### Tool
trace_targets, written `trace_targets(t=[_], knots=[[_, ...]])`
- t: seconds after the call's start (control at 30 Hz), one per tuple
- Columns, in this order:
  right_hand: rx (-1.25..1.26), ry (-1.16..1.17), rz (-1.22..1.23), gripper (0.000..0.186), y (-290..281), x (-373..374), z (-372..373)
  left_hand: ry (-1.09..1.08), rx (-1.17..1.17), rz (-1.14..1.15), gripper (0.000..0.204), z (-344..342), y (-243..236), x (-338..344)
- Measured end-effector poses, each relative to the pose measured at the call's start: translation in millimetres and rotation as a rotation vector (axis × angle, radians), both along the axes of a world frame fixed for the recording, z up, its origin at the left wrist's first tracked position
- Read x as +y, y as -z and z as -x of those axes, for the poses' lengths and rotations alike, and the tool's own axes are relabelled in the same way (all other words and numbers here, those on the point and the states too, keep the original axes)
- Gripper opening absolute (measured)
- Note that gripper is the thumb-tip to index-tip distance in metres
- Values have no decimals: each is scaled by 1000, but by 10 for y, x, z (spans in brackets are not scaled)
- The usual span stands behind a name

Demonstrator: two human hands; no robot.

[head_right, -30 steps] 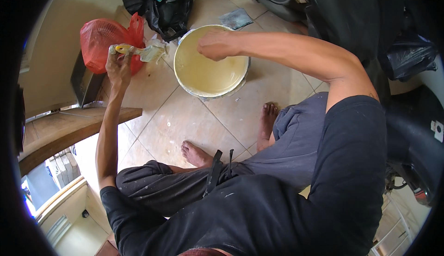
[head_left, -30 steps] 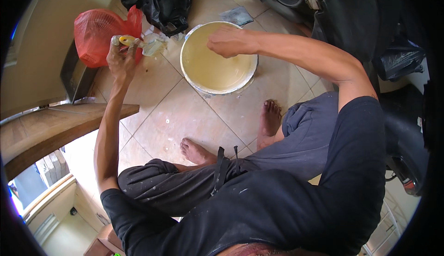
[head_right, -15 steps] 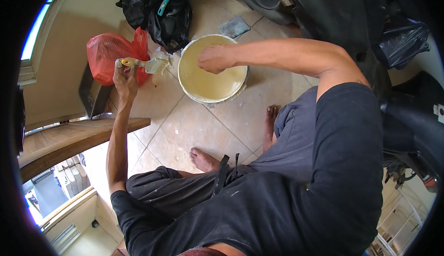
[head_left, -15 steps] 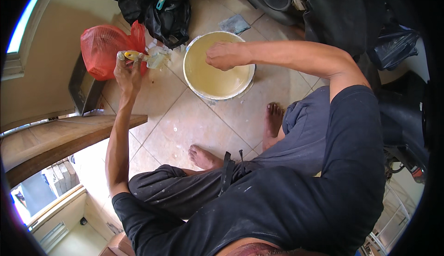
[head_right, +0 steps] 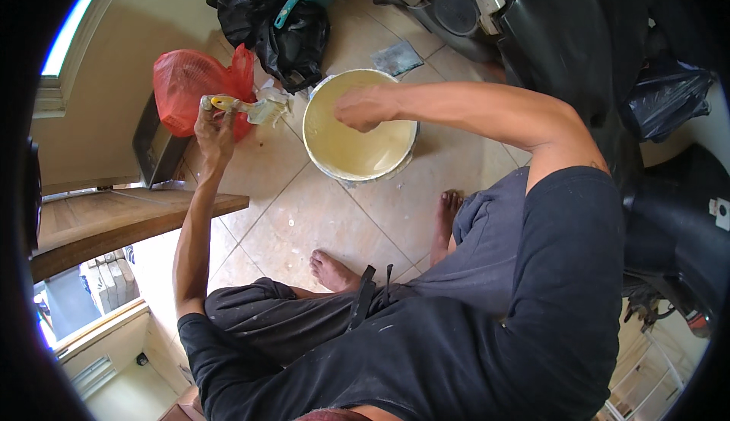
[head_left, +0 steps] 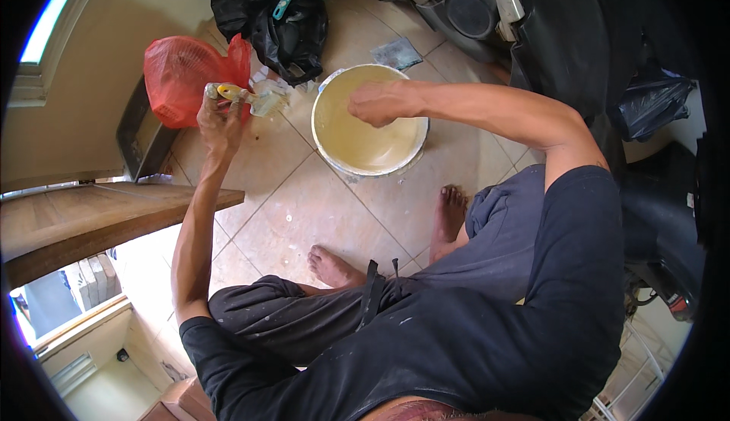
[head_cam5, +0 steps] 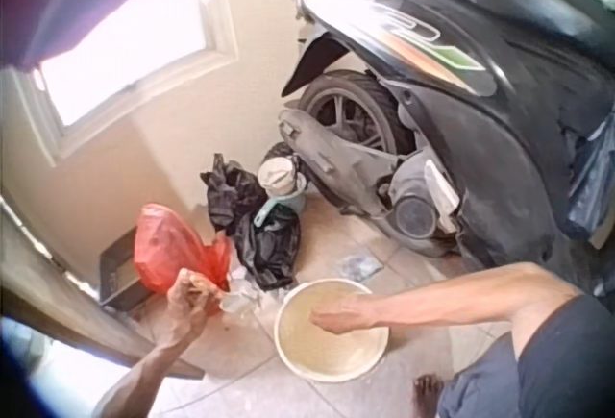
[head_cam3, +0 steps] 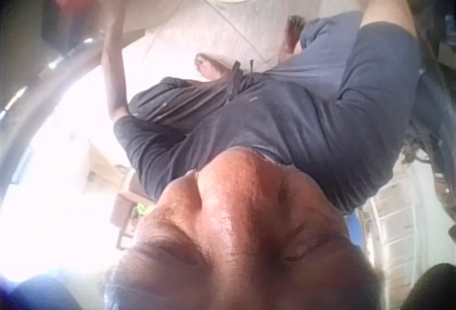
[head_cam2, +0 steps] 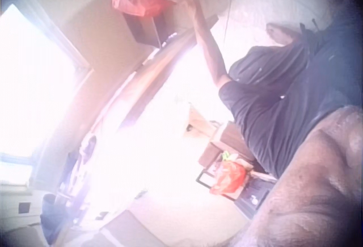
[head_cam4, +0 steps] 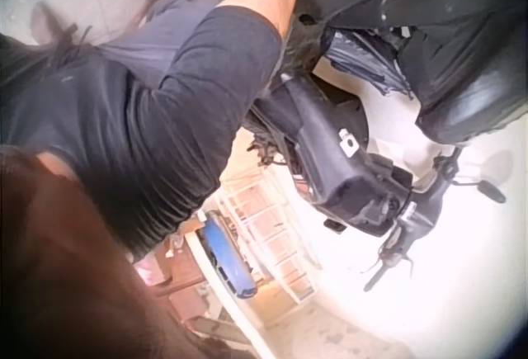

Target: The person stirs a yellow liquid in a bucket using a stick, then adds water from a bottle and continues stirring. A paintbrush is briefly handled but not used for painting.

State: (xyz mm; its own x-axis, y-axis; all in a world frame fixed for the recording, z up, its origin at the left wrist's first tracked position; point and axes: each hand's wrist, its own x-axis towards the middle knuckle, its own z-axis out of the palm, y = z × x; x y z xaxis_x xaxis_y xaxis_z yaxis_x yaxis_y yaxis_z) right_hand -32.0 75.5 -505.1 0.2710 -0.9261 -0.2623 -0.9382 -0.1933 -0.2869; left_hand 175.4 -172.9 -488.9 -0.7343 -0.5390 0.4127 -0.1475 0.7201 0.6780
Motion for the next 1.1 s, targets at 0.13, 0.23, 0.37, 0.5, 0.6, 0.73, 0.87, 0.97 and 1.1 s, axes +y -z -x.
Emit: trace_targets(t=[0.13,0.23,0.37,0.5,0.6,0.73,0.87,0.97,1.1], knots=[[-81,-28,744,11,318,59,135,-2,-1,-7,21,62,-29,56],[-18,39,314,12,248,-56,-65,14,9,-11,21,44,-29,33],[-292,-95,368,12,233,48,-104,17,15,17,22,50,-3,-8],[-8,-5,-68,12,-18,-40,-46,-6,-10,31,22,-4,-47,33],[44,30,216,12,168,42,86,-16,-18,27,23,-6,-85,43],[-33,38,348,13,415,-16,4,7,-1,32,22,46,-99,55],[-221,-76,287,11,439,46,-58,16,30,0,21,64,-7,3],[28,-72,-59,11,99,-75,-105,-1,-2,56,22,-2,-6,-3],[8,30,370,9,221,54,65,-1,14,40,23,9,71,-65]])
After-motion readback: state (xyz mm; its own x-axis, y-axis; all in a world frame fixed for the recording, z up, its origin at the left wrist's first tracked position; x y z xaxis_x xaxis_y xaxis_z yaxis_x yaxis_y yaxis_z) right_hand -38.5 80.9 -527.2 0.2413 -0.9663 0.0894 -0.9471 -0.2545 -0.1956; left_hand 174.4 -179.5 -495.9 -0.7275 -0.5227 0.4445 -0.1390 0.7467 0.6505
